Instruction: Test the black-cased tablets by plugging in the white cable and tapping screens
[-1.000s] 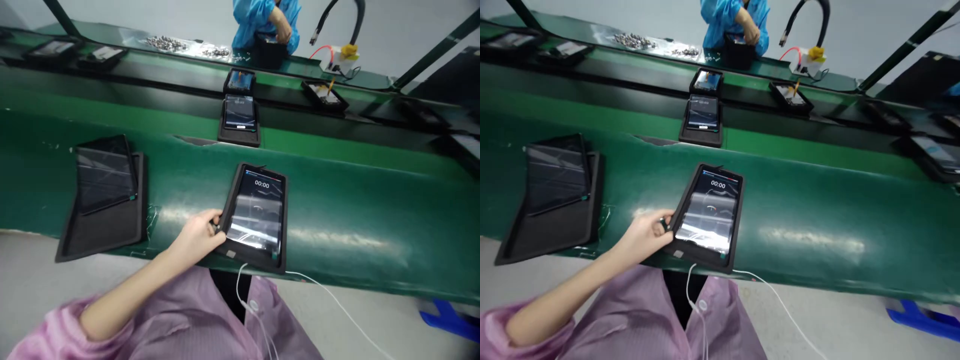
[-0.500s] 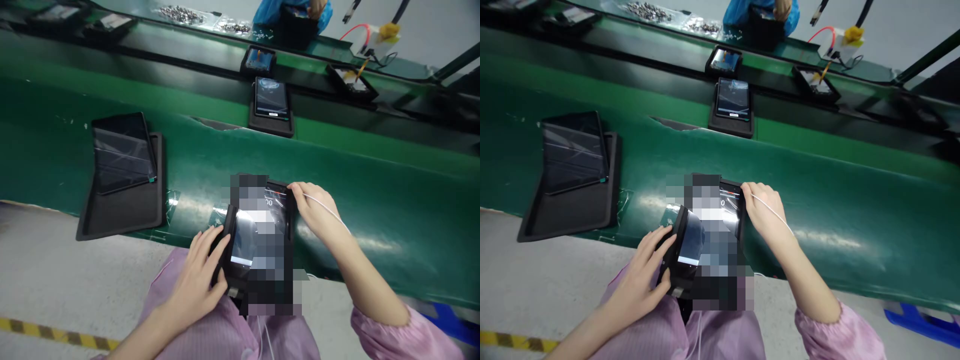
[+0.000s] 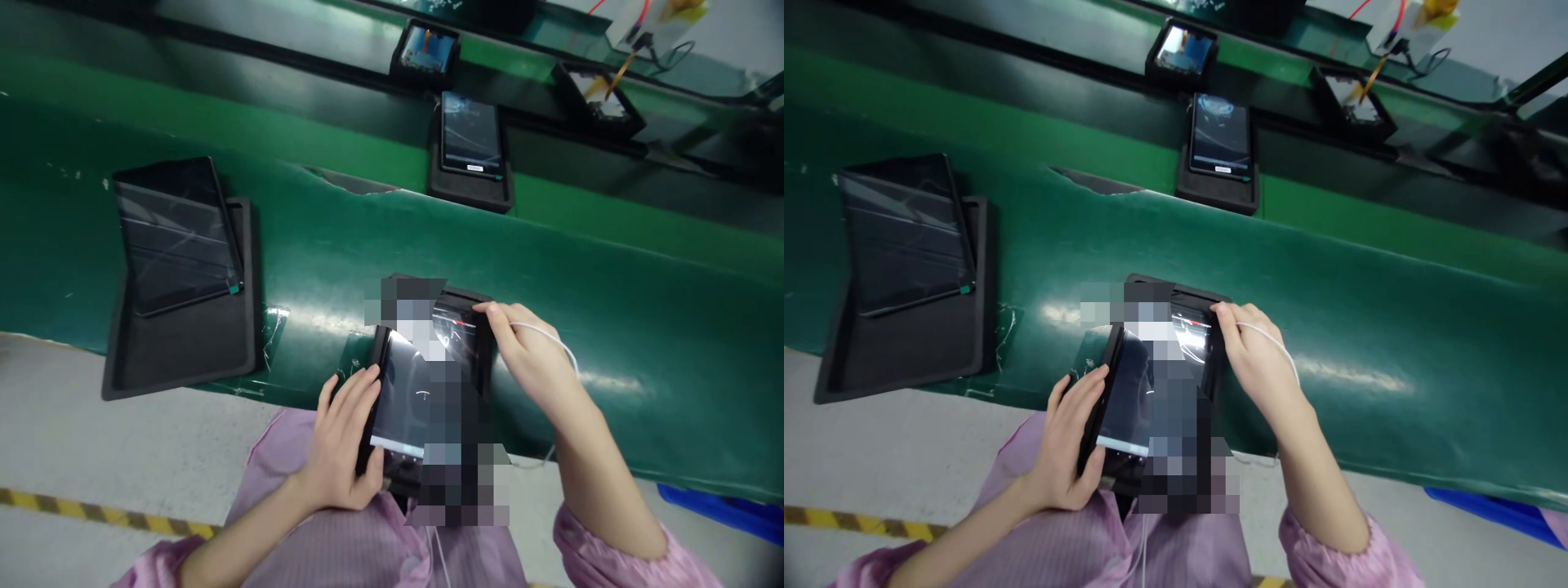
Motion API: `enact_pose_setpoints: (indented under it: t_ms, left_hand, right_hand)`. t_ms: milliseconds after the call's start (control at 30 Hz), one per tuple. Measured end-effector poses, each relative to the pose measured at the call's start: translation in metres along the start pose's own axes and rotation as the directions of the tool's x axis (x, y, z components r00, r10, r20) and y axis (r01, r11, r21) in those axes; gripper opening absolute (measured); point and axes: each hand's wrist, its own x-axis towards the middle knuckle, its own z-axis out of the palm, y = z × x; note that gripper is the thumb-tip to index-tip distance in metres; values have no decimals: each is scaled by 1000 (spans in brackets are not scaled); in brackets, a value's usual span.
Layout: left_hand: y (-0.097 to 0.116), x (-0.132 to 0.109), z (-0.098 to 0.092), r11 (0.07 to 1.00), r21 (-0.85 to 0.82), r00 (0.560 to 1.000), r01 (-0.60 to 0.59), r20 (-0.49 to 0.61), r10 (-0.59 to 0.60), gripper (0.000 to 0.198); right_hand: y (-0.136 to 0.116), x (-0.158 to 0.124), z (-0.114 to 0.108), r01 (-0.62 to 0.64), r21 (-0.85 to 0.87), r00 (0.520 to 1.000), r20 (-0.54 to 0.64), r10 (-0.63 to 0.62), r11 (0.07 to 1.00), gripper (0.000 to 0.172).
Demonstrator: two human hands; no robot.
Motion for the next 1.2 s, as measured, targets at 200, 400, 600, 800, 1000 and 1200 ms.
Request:
enact_pose_setpoints:
  t_ms: [200,400,600,800,1000,1200]
  left_hand:
    - [0,1,0,994,96,997,50,55,-55,64]
    - [1,19,6,983,164,996,82,25,-88,66]
    - [5,51,0,935,-302,972,185,-84,-220,58]
    - [30,92,-15,381,-813,774,441,129,-620,39]
    - [28,103,-7,375,-894,792,246,-38,-610,36]
    - [9,92,5,507,-859,835,77,-222,-504,35]
  right_hand:
    - [0,-5,-8,-83,141,996,-14,86,987,55]
    - [-23,-6,-45,-72,514,976,-141,167,855,36]
    - [-61,-13,-72,-7,621,961,-212,177,784,28]
    - [-55,1,-74,-84,699,989,-28,145,710,38]
    - [-22,24,-95,-196,810,971,80,227,553,25]
    - [-17,4,-120,9,673,916,-301,264,740,30]
